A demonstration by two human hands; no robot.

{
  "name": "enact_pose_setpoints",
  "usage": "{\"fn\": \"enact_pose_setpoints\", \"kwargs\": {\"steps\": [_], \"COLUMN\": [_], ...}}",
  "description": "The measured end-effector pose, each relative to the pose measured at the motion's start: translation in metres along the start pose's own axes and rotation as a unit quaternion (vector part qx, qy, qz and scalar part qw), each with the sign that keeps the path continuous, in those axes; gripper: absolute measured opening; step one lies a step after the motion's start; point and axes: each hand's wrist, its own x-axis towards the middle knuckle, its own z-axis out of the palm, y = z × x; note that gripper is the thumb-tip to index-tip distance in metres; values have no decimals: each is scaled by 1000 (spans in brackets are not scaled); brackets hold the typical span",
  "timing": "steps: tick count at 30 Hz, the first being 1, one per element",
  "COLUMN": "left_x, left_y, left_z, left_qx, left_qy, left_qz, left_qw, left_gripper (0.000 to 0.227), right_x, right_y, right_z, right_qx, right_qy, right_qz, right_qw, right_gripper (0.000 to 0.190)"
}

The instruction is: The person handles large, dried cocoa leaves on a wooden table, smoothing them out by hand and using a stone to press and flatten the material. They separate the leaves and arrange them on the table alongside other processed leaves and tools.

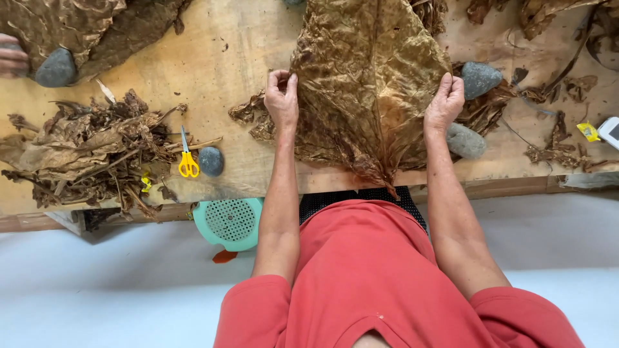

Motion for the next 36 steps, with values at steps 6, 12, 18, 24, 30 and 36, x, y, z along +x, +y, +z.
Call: {"fn": "enact_pose_setpoints", "kwargs": {"steps": [6,12,18,24,30,36], "left_x": [11,8,22,-49,-103,-109], "left_y": [18,12,-16,-78,0,-3], "left_z": [2,-20,-34,5,25,38], "left_qx": [-29,32,20,-96,14,29], "left_qy": [32,-23,-93,-161,-114,15], "left_qz": [-12,20,2,-182,-182,-148], "left_qw": [999,999,995,965,977,988], "left_gripper": [18,11,12,60,42,36], "right_x": [-15,2,16,-36,-74,-99], "right_y": [-62,-59,-52,-127,-57,-53], "right_z": [-11,-16,-16,-30,-17,-4], "right_qx": [67,11,-21,297,102,18], "right_qy": [-48,-53,-134,-269,-211,-145], "right_qz": [-52,-112,-90,318,101,15], "right_qw": [995,992,987,859,967,989], "right_gripper": [34,33,39,27,41,34]}}
